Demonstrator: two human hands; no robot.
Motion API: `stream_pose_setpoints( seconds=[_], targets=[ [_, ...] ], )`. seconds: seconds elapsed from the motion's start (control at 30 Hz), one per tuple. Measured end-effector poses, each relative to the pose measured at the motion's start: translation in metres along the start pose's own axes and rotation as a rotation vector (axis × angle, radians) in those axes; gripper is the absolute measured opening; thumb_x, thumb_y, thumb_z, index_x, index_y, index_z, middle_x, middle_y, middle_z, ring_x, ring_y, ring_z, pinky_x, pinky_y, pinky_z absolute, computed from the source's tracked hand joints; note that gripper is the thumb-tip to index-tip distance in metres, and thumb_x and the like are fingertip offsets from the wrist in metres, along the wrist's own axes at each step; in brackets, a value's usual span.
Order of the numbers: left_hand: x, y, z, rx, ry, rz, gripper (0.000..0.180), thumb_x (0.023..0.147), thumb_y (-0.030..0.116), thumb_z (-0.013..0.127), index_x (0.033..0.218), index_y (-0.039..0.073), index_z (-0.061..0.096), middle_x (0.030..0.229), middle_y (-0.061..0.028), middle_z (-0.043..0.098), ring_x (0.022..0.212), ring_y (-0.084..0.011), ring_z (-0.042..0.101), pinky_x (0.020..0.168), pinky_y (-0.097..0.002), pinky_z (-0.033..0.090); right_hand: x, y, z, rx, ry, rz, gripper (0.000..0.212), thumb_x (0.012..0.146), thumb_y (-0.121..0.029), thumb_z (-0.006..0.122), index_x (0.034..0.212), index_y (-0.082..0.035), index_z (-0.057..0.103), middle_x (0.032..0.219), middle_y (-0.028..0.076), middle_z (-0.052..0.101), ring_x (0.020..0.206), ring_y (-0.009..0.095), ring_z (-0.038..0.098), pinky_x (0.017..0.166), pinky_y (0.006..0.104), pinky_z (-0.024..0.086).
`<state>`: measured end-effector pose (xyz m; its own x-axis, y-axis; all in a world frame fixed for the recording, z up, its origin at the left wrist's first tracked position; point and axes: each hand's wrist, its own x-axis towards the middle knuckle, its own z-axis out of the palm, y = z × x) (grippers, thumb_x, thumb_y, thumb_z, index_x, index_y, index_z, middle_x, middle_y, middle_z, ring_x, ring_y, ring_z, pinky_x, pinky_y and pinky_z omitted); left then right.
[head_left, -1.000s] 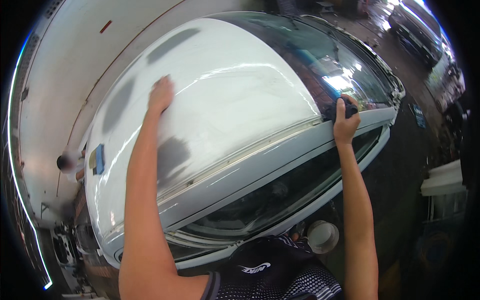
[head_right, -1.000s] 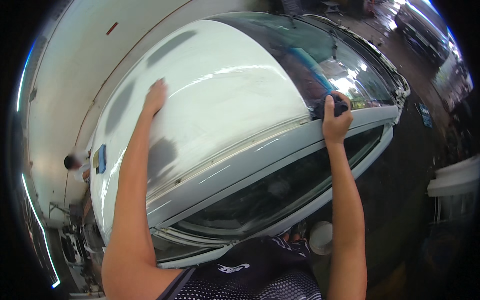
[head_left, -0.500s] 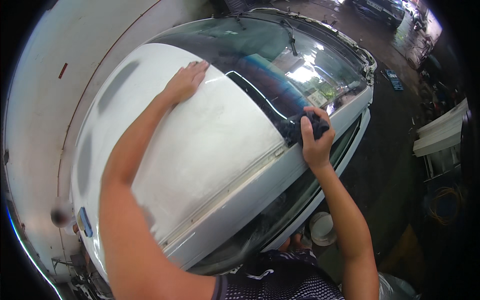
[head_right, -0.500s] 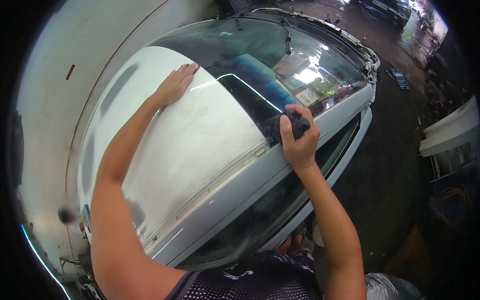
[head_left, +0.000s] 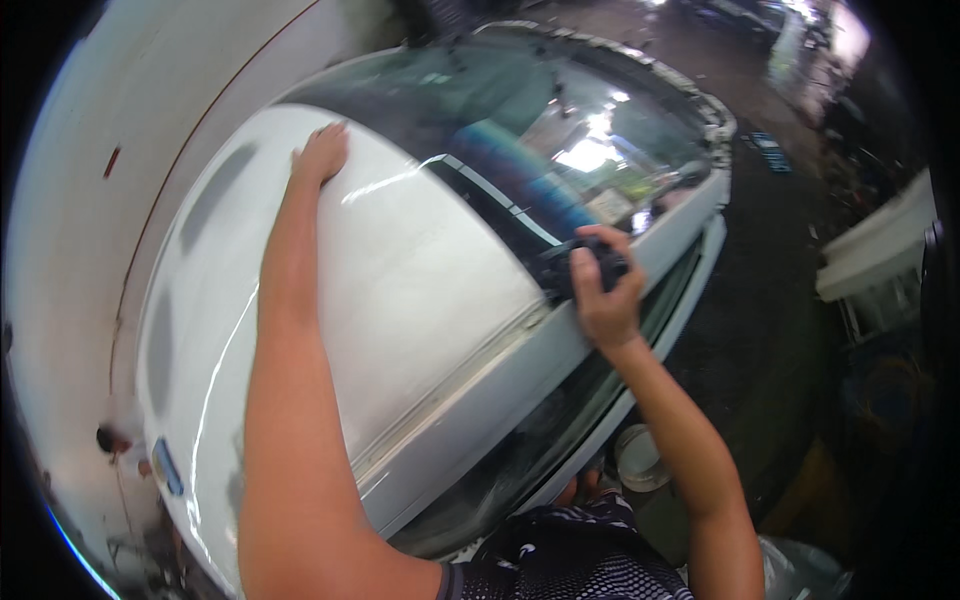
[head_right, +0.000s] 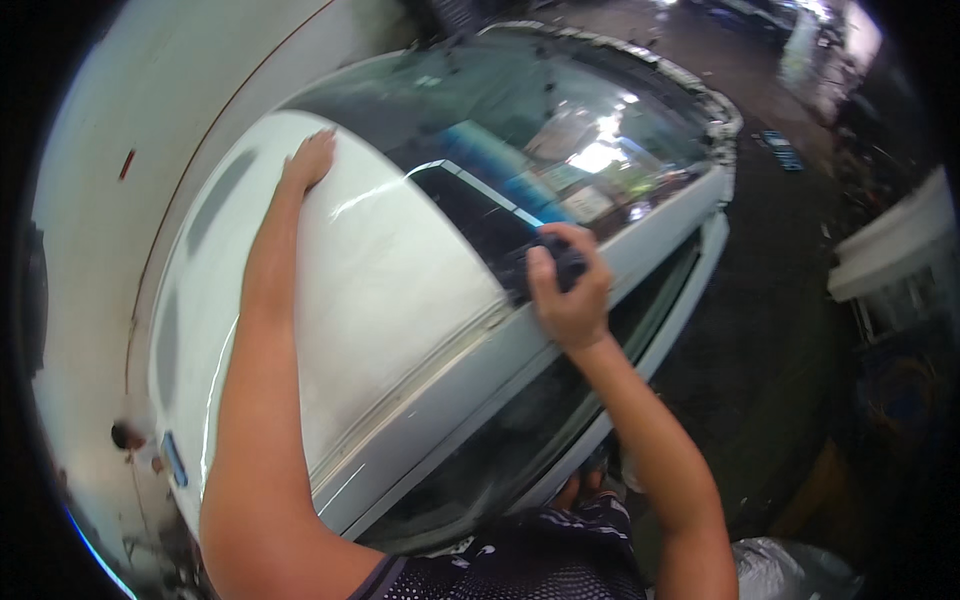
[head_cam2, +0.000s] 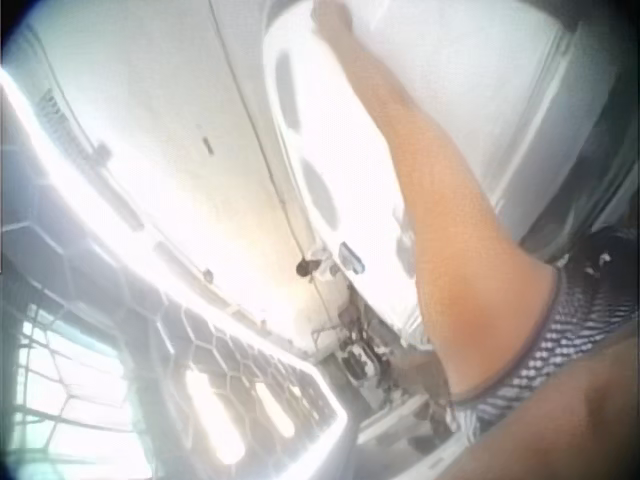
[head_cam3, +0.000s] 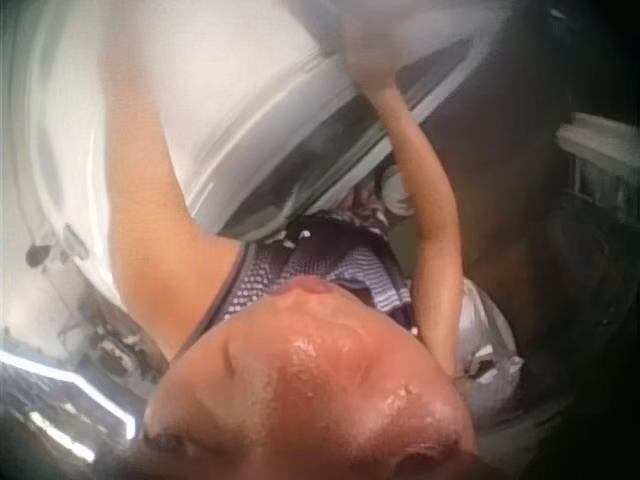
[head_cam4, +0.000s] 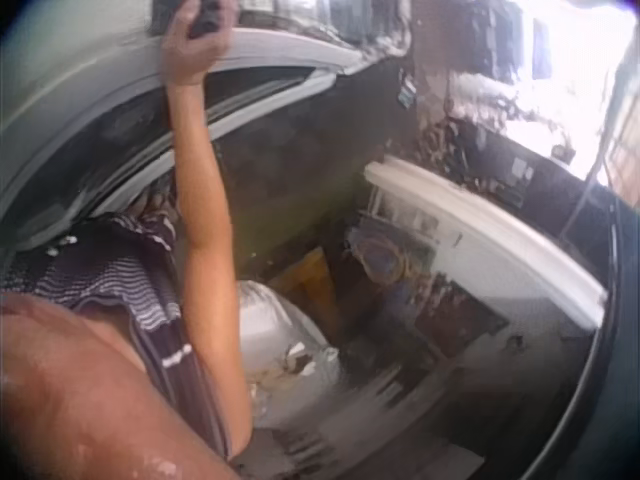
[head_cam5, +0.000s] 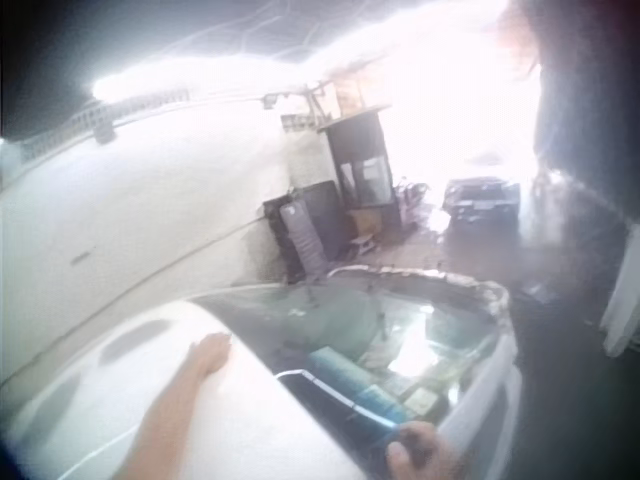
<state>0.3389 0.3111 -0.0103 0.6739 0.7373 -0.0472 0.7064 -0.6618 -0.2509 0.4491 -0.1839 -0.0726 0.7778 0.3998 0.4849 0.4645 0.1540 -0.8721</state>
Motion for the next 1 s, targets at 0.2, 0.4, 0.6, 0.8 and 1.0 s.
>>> stream_pose_setpoints(
  seconds=[0.2,0.4,0.6,0.8,1.0],
  targets=[
    [-0.108,0.031,0.02,0.139,0.165,0.374,0.057,0.11,0.028,0.038,0.162,0.005,0.033,0.165,-0.019,0.04,0.151,-0.0401,0.038,0.117,-0.0684,0.032,-0.003,-0.002,0.02,0.037,0.035,-0.03,0.027,0.09,-0.02,0.074,0.111,-0.003,0.069,0.1,0.018,0.071,0.091,0.035,0.073,0.083,0.0399,0.057],
    [-0.229,0.077,-0.051,-0.159,0.08,0.484,0.054,0.112,0.03,0.036,0.163,0.013,0.037,0.169,-0.0103,0.036,0.157,-0.0323,0.031,0.124,-0.0633,0.023,-0.005,-0.015,0.02,0.091,0.086,-0.066,0.027,0.092,-0.02,0.074,0.112,-0.003,0.066,0.101,0.019,0.07,0.093,0.037,0.071,0.083,0.0412,0.056],
    [-0.256,0.133,-0.038,-0.021,0.12,0.549,0.056,0.111,0.032,0.039,0.163,0.013,0.036,0.167,-0.0113,0.039,0.153,-0.0346,0.036,0.121,-0.0658,0.026,-0.003,-0.006,0.014,0.059,0.112,-0.065,0.027,0.092,-0.02,0.073,0.112,-0.003,0.065,0.101,0.019,0.07,0.094,0.038,0.071,0.084,0.0419,0.055],
    [-0.218,0.024,-0.037,-0.016,0.205,0.202,0.052,0.112,0.028,0.034,0.16,0.009,0.042,0.167,-0.015,0.039,0.155,-0.0375,0.032,0.125,-0.0584,0.025,-0.003,-0.012,0.036,0.134,0.12,-0.097,0.029,0.089,-0.024,0.074,0.108,-0.003,0.07,0.107,0.02,0.072,0.101,0.036,0.07,0.093,0.0416,0.054],
    [-0.271,0.1,-0.035,-0.164,0.094,0.516,0.054,0.111,0.037,0.037,0.161,0.018,0.041,0.169,-0.0058,0.037,0.156,-0.0318,0.032,0.125,-0.0603,0.024,-0.005,0.003,0.022,0.063,0.103,-0.045,0.025,0.089,-0.021,0.075,0.105,-0.003,0.07,0.101,0.019,0.073,0.098,0.038,0.071,0.09,0.043,0.055]
  ],
)
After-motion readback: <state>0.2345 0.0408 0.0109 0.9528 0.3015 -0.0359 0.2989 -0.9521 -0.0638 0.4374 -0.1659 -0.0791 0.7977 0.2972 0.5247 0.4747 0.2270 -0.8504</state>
